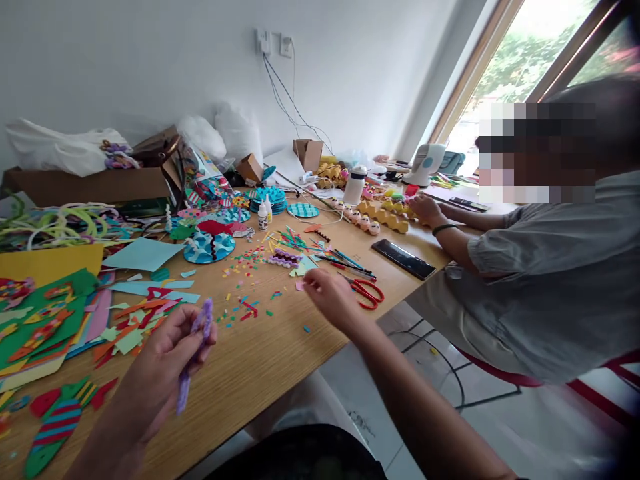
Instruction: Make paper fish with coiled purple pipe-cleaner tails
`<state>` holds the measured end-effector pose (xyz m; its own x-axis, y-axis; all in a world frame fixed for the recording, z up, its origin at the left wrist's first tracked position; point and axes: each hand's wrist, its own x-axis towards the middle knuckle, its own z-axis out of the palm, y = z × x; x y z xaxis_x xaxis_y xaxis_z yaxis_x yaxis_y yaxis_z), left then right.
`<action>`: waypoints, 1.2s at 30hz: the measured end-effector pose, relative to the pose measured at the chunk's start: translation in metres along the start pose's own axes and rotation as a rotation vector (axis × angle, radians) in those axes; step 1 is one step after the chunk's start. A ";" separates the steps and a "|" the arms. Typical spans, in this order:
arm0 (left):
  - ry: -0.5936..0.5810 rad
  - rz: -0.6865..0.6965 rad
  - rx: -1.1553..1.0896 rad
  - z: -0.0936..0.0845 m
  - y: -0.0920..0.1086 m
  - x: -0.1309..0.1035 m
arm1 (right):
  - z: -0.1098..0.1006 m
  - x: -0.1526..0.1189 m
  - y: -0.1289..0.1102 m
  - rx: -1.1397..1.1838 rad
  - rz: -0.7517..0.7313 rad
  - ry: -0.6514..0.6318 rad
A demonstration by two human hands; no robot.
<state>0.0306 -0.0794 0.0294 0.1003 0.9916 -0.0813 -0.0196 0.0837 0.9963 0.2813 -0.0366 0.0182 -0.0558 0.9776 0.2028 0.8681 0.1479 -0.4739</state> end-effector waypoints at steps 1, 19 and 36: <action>-0.001 -0.009 -0.024 -0.002 0.000 0.000 | -0.008 -0.002 0.018 -0.206 0.113 -0.025; 0.084 0.036 -0.305 -0.002 0.004 0.005 | -0.043 -0.005 0.104 -0.547 0.284 -0.223; 0.107 0.205 -0.202 0.000 -0.003 0.000 | 0.009 -0.040 -0.059 1.433 -0.126 -0.727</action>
<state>0.0307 -0.0794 0.0266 -0.0316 0.9936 0.1080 -0.2275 -0.1124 0.9673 0.2275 -0.0834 0.0301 -0.6604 0.7477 0.0692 -0.2894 -0.1684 -0.9423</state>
